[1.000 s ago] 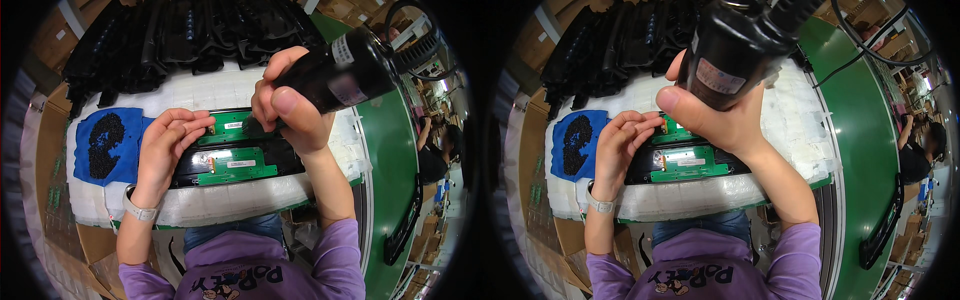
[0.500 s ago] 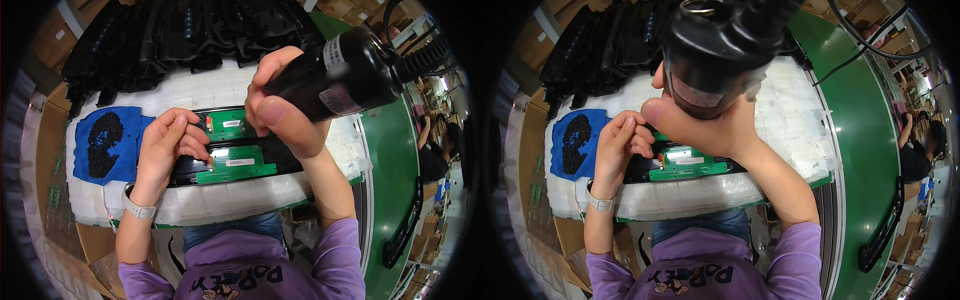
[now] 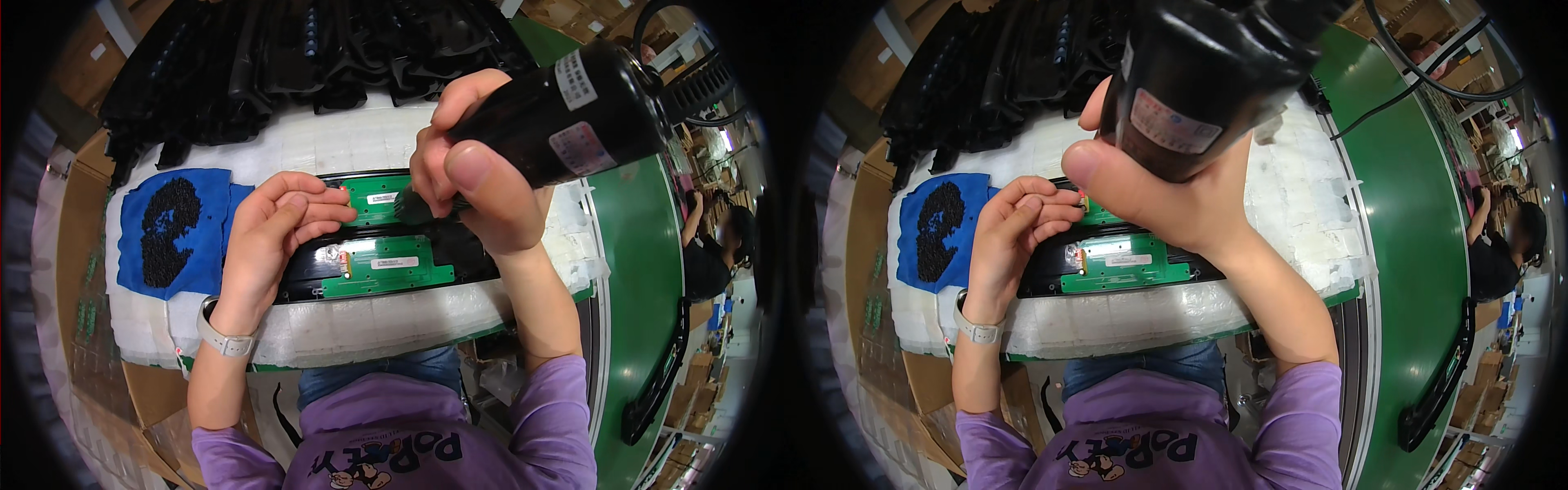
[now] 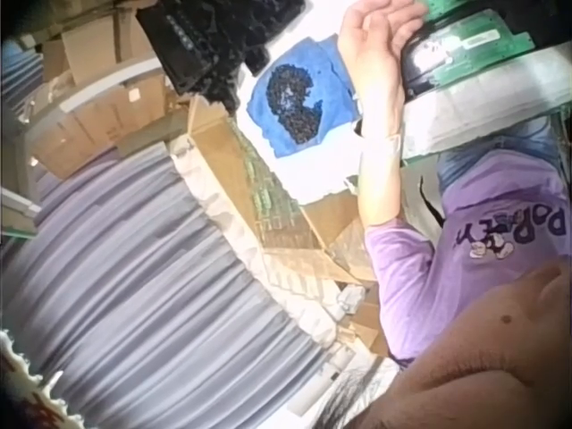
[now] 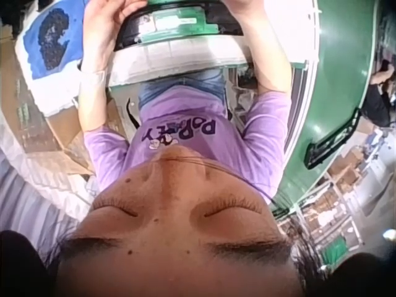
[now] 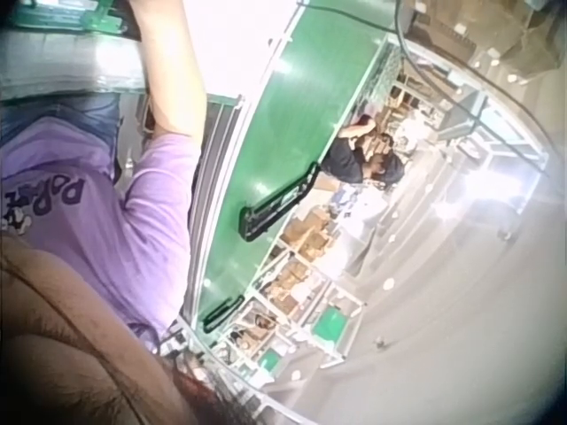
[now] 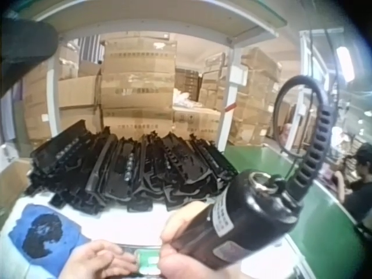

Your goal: Assembling PCBs onto plastic cartridges using an electric screwdriver.

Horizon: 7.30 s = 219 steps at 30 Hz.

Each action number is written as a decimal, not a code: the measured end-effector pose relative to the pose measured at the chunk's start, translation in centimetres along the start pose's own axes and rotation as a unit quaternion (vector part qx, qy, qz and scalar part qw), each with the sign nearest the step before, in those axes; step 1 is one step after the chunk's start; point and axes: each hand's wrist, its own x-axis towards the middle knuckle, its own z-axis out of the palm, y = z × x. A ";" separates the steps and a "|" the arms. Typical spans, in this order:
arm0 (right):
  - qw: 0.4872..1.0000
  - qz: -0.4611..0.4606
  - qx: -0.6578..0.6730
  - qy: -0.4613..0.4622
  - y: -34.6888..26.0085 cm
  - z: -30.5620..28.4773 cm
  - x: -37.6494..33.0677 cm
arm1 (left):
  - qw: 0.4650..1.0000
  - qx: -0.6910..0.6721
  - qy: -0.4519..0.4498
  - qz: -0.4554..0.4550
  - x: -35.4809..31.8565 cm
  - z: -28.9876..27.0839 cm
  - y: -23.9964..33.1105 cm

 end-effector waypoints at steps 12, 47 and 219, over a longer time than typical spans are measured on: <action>1.000 -0.012 -0.024 0.005 0.0 -0.5 0.3 | 0.999 0.043 0.004 0.015 0.0 0.2 -0.1; 0.998 -0.007 -0.056 -0.001 -0.6 -0.8 0.7 | 0.994 0.102 -0.013 0.028 -0.2 0.5 -0.5; 0.910 -0.046 0.402 0.089 0.4 -3.3 -0.4 | 0.934 0.319 -0.093 0.129 0.0 1.9 -0.7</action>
